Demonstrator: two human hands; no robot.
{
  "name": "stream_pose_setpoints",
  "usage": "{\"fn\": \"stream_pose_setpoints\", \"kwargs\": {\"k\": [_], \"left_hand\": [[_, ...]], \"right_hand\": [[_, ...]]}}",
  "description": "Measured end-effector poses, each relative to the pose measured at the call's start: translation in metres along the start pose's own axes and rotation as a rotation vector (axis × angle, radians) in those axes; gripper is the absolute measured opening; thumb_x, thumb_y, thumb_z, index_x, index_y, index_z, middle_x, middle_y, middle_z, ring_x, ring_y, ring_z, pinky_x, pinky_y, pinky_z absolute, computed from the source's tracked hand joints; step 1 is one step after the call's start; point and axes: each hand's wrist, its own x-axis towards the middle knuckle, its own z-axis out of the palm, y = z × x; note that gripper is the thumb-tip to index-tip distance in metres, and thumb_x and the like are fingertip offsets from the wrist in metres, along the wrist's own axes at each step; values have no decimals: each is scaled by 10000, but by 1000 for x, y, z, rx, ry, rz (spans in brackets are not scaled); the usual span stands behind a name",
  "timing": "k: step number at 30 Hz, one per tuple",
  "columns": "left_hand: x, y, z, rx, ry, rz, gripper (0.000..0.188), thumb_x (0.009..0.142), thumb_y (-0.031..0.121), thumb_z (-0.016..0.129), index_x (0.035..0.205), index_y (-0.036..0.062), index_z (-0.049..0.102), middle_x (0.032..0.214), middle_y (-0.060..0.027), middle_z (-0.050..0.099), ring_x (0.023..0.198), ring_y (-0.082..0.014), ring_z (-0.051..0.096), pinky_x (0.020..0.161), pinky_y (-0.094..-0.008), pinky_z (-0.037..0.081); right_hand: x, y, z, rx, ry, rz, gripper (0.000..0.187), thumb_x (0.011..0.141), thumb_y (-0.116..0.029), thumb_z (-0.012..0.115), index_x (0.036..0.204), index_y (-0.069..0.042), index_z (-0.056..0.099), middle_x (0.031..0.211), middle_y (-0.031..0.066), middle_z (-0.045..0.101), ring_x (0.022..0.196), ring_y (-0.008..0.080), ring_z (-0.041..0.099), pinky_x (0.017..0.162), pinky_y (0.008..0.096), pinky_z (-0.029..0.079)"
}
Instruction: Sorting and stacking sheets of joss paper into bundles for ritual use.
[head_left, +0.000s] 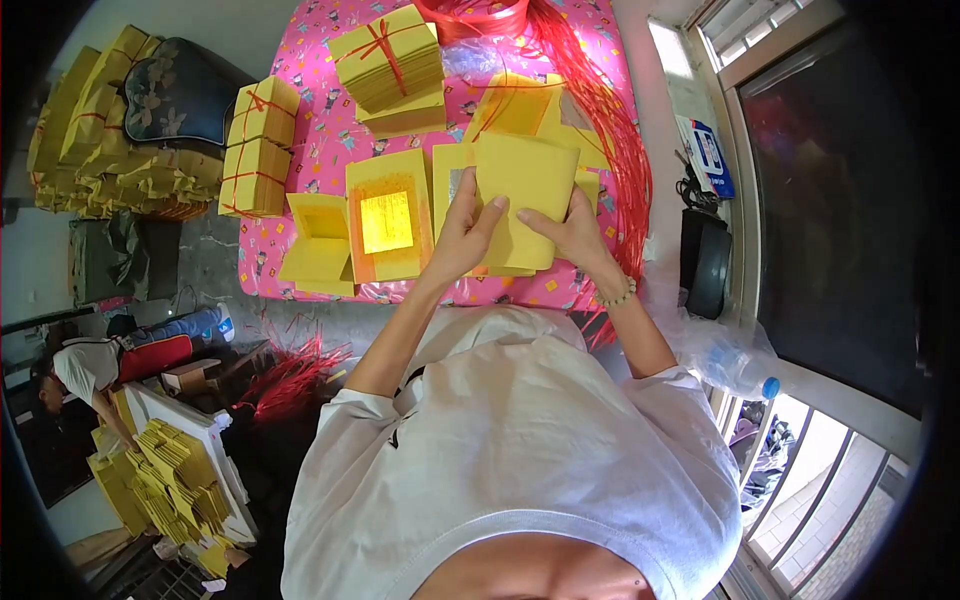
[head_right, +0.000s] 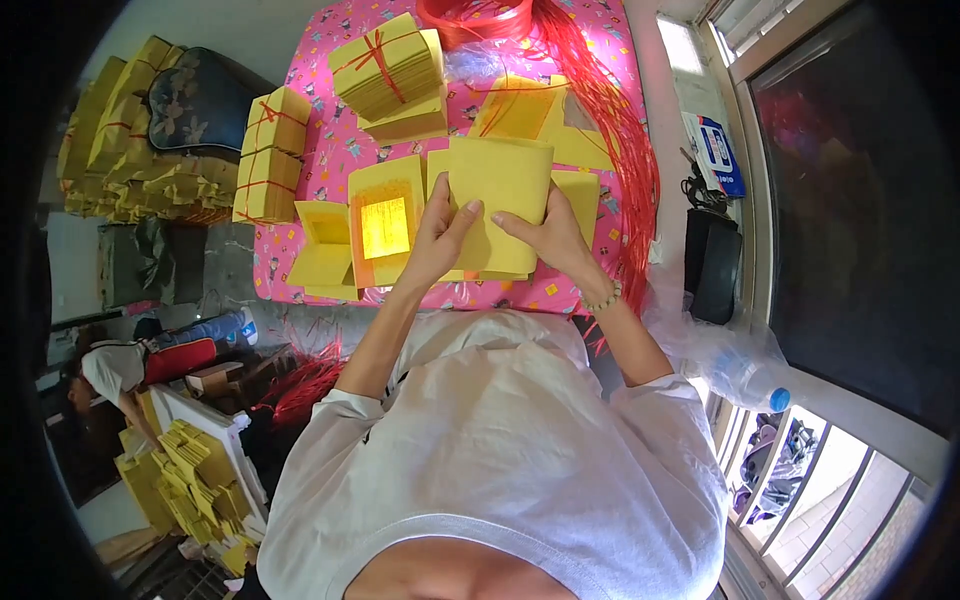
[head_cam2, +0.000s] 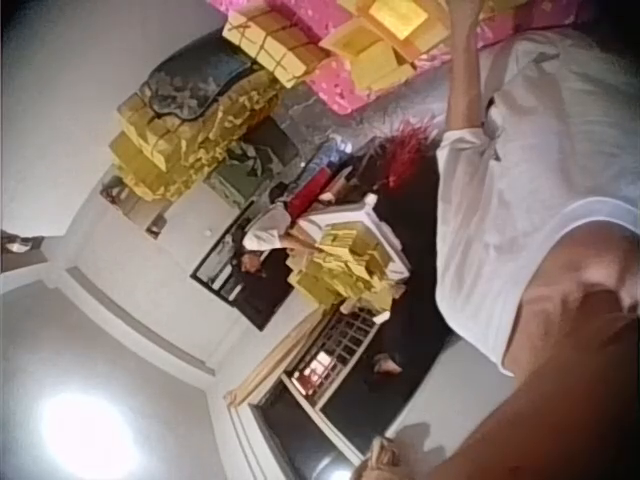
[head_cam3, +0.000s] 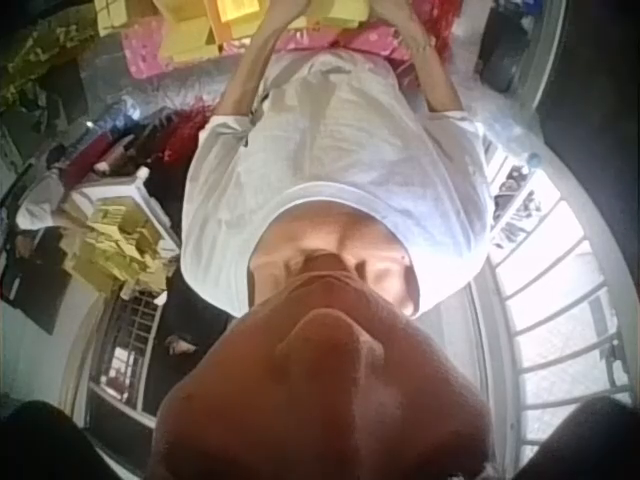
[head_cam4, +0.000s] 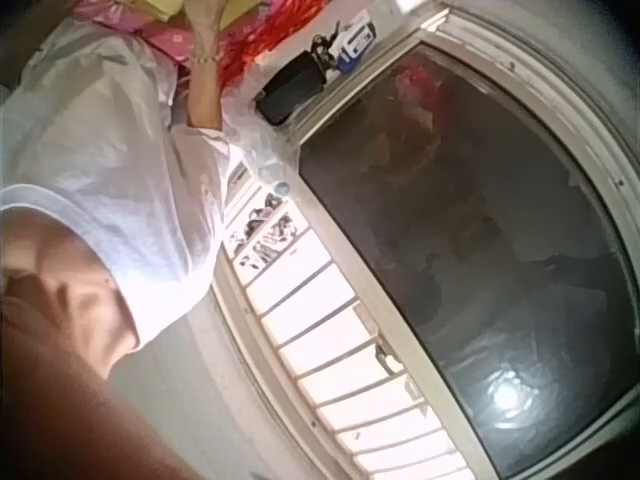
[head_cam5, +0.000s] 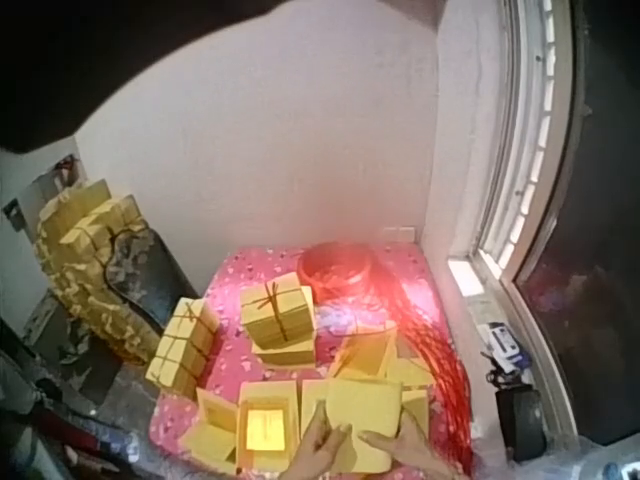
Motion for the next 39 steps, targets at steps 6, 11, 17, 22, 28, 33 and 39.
{"fn": "stream_pose_setpoints", "kwargs": {"k": [6,11,17,22,28,33,39], "left_hand": [[6,4,1,-24,38,-66,293,956,70,469,1239,8,424,1158,-68,536,1101,-116,477,951,-273,372],[13,-5,-5,-110,77,-163,299,963,117,477,1246,27,445,1155,-57,584,1062,-126,545,913,-272,418],[20,-10,-2,-134,116,-292,293,960,124,478,1235,27,453,1147,-61,588,1047,-134,554,906,-281,422],[18,-18,-5,-62,129,-248,287,958,120,471,1228,22,453,1146,-63,586,1050,-134,547,915,-284,410],[12,-12,-1,46,120,-234,274,957,111,461,1216,23,451,1144,-62,578,1061,-126,524,919,-275,390],[7,-13,3,28,110,-248,283,955,106,460,1228,34,447,1147,-58,571,1064,-127,516,920,-274,385],[4,-15,1,-33,131,-212,339,955,94,448,1285,25,419,1180,-65,560,1075,-140,517,933,-281,386]], "right_hand": [[3,-5,-1,-47,22,-23,474,795,-59,711,1204,18,485,1110,87,601,1003,136,585,837,279,498],[10,-18,3,30,72,71,361,880,-168,648,1163,22,530,1042,74,630,915,108,604,771,259,508],[13,-15,6,81,158,78,320,946,-250,565,1123,16,578,963,47,651,827,75,611,702,235,508],[14,-16,3,135,208,118,318,958,-268,543,1109,6,597,959,31,647,798,60,600,695,219,496],[14,-9,-4,37,255,75,311,969,-263,524,1084,11,616,916,6,644,767,38,566,674,209,464],[16,-8,-8,42,323,-25,296,975,-265,507,1078,-16,630,933,3,664,809,38,593,714,204,476],[-2,-7,-20,-60,50,239,306,963,-288,527,1016,-10,644,848,14,671,705,57,626,622,220,516]]}}
